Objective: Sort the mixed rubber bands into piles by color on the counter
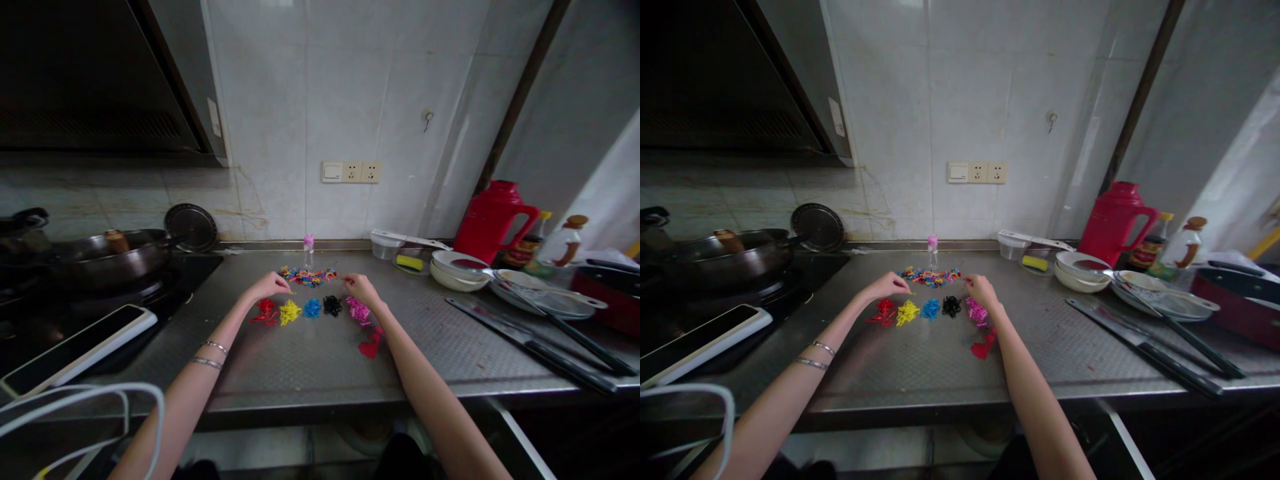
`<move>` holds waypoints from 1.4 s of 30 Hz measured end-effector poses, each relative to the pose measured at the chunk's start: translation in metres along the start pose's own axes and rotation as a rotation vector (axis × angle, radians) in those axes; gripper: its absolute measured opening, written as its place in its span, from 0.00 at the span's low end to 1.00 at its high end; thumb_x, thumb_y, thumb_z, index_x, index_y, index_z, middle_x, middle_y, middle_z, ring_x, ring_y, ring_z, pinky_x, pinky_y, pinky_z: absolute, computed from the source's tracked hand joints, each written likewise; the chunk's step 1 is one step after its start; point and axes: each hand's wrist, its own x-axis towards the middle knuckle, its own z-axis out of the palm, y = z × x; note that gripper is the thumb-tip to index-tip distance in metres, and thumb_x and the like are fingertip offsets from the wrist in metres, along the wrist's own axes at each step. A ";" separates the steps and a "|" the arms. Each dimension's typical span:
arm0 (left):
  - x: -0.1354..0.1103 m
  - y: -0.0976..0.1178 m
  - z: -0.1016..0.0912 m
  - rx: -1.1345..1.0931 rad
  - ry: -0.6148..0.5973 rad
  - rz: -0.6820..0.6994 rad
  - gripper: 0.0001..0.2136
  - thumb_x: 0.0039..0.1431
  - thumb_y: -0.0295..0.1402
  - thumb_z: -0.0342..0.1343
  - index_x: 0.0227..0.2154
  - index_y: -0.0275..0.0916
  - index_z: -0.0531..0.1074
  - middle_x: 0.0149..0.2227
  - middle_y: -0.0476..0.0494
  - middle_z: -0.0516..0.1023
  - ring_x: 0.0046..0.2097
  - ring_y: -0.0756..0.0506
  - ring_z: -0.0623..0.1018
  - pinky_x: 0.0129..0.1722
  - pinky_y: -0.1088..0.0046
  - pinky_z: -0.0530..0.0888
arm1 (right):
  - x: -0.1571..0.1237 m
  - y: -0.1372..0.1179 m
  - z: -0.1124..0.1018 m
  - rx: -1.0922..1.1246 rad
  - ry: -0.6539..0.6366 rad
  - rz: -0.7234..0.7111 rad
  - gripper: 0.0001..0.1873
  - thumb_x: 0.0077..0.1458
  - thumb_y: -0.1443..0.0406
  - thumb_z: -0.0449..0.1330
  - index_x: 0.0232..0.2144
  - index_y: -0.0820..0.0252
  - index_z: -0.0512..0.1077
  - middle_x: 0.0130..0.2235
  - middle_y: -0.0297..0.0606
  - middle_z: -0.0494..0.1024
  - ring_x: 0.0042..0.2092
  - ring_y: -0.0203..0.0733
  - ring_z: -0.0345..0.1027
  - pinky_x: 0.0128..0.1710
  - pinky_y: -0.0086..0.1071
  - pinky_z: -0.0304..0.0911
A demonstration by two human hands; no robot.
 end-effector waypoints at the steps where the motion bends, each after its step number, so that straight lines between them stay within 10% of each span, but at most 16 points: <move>1: -0.004 0.001 -0.002 -0.007 -0.018 -0.009 0.09 0.42 0.34 0.57 0.26 0.35 0.77 0.28 0.44 0.78 0.32 0.47 0.75 0.34 0.76 0.67 | 0.000 0.000 0.000 -0.002 -0.003 0.000 0.16 0.50 0.66 0.50 0.39 0.58 0.73 0.38 0.39 0.76 0.38 0.38 0.68 0.38 0.27 0.59; 8: -0.012 -0.001 0.002 -0.080 -0.048 -0.015 0.10 0.42 0.35 0.57 0.27 0.35 0.77 0.30 0.44 0.78 0.34 0.47 0.75 0.36 0.76 0.68 | -0.002 -0.002 0.000 -0.007 -0.008 0.015 0.15 0.50 0.66 0.50 0.39 0.56 0.73 0.38 0.38 0.76 0.39 0.39 0.68 0.39 0.27 0.59; 25: -0.016 -0.026 -0.011 -0.080 0.391 -0.195 0.10 0.43 0.32 0.53 0.28 0.33 0.75 0.29 0.42 0.78 0.33 0.46 0.75 0.34 0.74 0.69 | 0.032 -0.022 0.015 -0.063 -0.116 0.061 0.14 0.48 0.60 0.54 0.36 0.57 0.73 0.34 0.41 0.76 0.37 0.43 0.69 0.34 0.29 0.61; 42: -0.016 -0.036 -0.009 -0.026 0.455 -0.247 0.09 0.45 0.29 0.53 0.29 0.33 0.75 0.32 0.39 0.78 0.36 0.46 0.76 0.38 0.73 0.70 | 0.049 -0.027 0.032 -0.177 -0.201 0.071 0.20 0.50 0.59 0.54 0.46 0.55 0.66 0.41 0.45 0.73 0.41 0.44 0.68 0.35 0.30 0.60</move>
